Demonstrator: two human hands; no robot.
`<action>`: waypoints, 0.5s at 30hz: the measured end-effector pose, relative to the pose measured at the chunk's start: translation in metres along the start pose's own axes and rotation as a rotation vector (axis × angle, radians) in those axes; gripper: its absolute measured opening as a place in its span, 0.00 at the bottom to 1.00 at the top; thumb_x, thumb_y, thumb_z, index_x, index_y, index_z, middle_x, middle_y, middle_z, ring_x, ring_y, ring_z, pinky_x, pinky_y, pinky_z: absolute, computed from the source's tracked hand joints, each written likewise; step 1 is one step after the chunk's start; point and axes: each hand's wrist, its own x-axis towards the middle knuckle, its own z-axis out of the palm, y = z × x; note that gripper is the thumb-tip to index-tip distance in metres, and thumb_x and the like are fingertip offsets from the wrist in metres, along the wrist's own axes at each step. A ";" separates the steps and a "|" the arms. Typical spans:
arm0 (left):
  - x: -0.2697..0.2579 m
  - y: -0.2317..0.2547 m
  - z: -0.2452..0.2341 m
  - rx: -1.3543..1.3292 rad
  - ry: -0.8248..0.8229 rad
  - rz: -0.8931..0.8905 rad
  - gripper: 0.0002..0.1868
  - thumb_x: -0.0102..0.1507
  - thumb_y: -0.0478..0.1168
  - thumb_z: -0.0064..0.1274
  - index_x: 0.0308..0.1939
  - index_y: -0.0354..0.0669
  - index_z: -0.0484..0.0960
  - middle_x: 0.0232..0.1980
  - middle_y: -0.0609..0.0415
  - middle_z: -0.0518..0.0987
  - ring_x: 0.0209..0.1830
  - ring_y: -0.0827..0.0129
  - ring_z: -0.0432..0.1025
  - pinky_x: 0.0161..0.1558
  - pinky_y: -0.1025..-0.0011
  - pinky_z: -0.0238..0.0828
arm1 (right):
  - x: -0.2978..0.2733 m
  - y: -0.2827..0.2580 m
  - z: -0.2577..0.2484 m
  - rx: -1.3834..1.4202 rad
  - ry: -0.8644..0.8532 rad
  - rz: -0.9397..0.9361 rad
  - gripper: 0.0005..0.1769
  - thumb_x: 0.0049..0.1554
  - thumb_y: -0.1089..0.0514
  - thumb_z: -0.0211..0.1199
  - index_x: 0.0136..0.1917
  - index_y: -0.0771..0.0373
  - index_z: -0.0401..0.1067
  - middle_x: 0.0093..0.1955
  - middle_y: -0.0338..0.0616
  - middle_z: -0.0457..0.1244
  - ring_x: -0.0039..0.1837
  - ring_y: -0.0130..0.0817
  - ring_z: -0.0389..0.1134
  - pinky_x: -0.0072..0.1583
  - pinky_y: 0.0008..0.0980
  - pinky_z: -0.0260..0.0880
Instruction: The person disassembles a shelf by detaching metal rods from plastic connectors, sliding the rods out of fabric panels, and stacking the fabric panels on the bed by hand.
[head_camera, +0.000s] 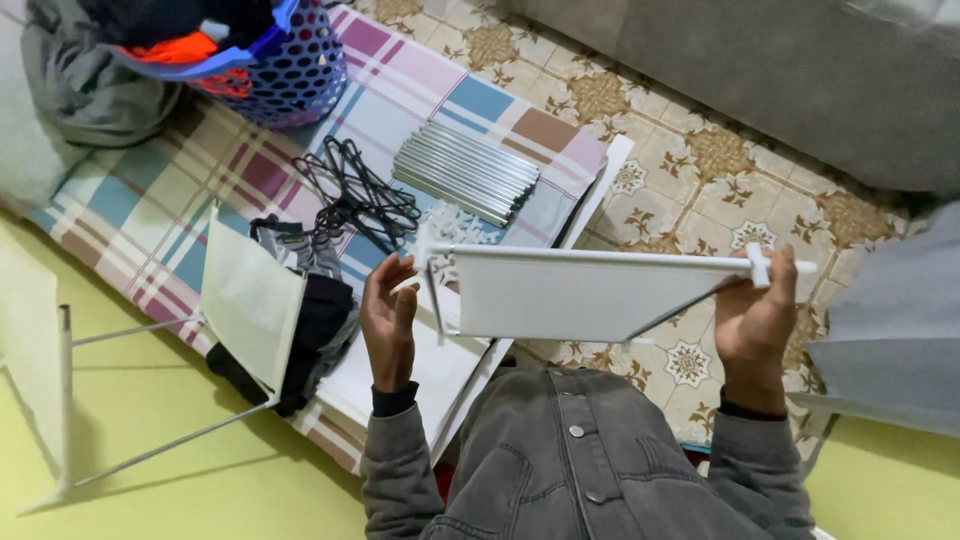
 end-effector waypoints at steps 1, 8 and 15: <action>0.005 0.005 0.004 -0.011 -0.043 0.028 0.35 0.68 0.56 0.51 0.71 0.33 0.69 0.62 0.50 0.77 0.62 0.70 0.73 0.62 0.69 0.70 | 0.000 0.000 0.007 -0.011 -0.011 0.013 0.15 0.72 0.45 0.59 0.50 0.57 0.67 0.47 0.40 0.65 0.54 0.30 0.66 0.62 0.35 0.67; 0.036 0.024 0.037 -0.002 0.129 -0.021 0.22 0.72 0.50 0.56 0.55 0.30 0.82 0.37 0.56 0.72 0.35 0.76 0.61 0.38 0.77 0.56 | -0.034 -0.029 0.058 -0.251 -0.218 0.005 0.28 0.70 0.39 0.51 0.66 0.66 0.68 0.38 0.32 0.53 0.42 0.22 0.52 0.48 0.26 0.55; 0.089 0.049 0.035 -0.002 -0.070 0.043 0.17 0.71 0.51 0.53 0.44 0.38 0.81 0.30 0.64 0.71 0.28 0.81 0.61 0.31 0.79 0.57 | -0.059 -0.047 0.065 -0.323 -0.338 -0.062 0.31 0.69 0.39 0.52 0.63 0.72 0.68 0.38 0.35 0.53 0.42 0.23 0.53 0.45 0.26 0.54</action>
